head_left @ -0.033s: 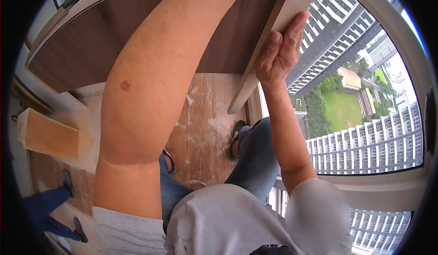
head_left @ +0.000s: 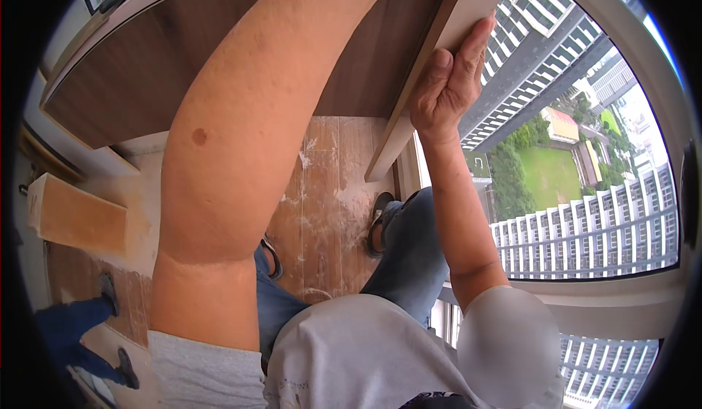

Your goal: Trimming and smoothing the laminate edges of a wall-mounted cabinet using a utility knife and cloth.

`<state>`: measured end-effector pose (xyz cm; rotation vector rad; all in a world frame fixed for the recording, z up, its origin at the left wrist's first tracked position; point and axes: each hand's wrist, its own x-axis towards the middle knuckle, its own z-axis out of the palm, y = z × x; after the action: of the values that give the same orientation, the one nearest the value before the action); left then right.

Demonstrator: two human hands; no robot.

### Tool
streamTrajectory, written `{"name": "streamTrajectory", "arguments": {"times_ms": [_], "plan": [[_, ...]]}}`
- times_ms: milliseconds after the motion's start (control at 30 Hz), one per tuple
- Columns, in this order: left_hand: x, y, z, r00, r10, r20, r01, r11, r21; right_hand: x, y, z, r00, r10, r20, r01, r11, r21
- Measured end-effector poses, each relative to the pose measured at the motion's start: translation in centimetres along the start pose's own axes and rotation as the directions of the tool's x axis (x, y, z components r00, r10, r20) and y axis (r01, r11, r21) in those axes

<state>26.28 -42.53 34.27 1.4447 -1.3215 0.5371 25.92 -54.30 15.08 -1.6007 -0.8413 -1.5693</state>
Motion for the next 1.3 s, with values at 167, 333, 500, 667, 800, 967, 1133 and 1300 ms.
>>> {"name": "streamTrajectory", "arguments": {"times_ms": [167,333,500,667,800,967,1133,1300], "plan": [[0.4,0.1,0.7,0.999,0.018,-0.038,-0.016,0.998,0.054,-0.3,0.3,0.0,0.995,-0.084,-0.057,0.077,0.990,-0.117],[-0.1,-0.3,-0.3,0.998,-0.064,-0.024,0.065,0.998,0.025,-0.1,-1.3,1.1,0.997,-0.031,-0.076,0.012,0.970,-0.242],[0.3,-0.2,0.0,0.982,-0.180,0.054,0.186,0.973,-0.138,0.2,-1.0,0.1,0.996,-0.048,-0.069,0.019,0.927,-0.375],[0.3,2.4,0.0,0.939,-0.342,0.045,0.343,0.939,-0.034,0.0,-2.1,0.1,0.996,-0.030,-0.085,-0.014,0.875,-0.484],[-0.1,0.7,-0.2,0.990,-0.136,0.031,0.139,0.982,-0.129,0.5,-2.1,-0.1,0.996,-0.043,-0.074,0.009,0.916,-0.401],[0.4,0.8,-0.2,0.980,-0.198,-0.014,0.196,0.977,-0.083,1.0,-2.5,-2.2,0.996,0.006,0.086,0.031,0.905,-0.424],[0.5,0.8,-0.3,0.990,-0.106,-0.089,0.115,0.988,0.105,4.2,-1.8,-5.4,0.920,0.007,0.391,0.124,0.943,-0.308],[0.3,1.2,-0.4,0.934,-0.356,0.027,0.357,0.930,-0.083,4.7,-4.0,-6.8,0.823,0.207,0.529,-0.036,0.948,-0.315]]}}
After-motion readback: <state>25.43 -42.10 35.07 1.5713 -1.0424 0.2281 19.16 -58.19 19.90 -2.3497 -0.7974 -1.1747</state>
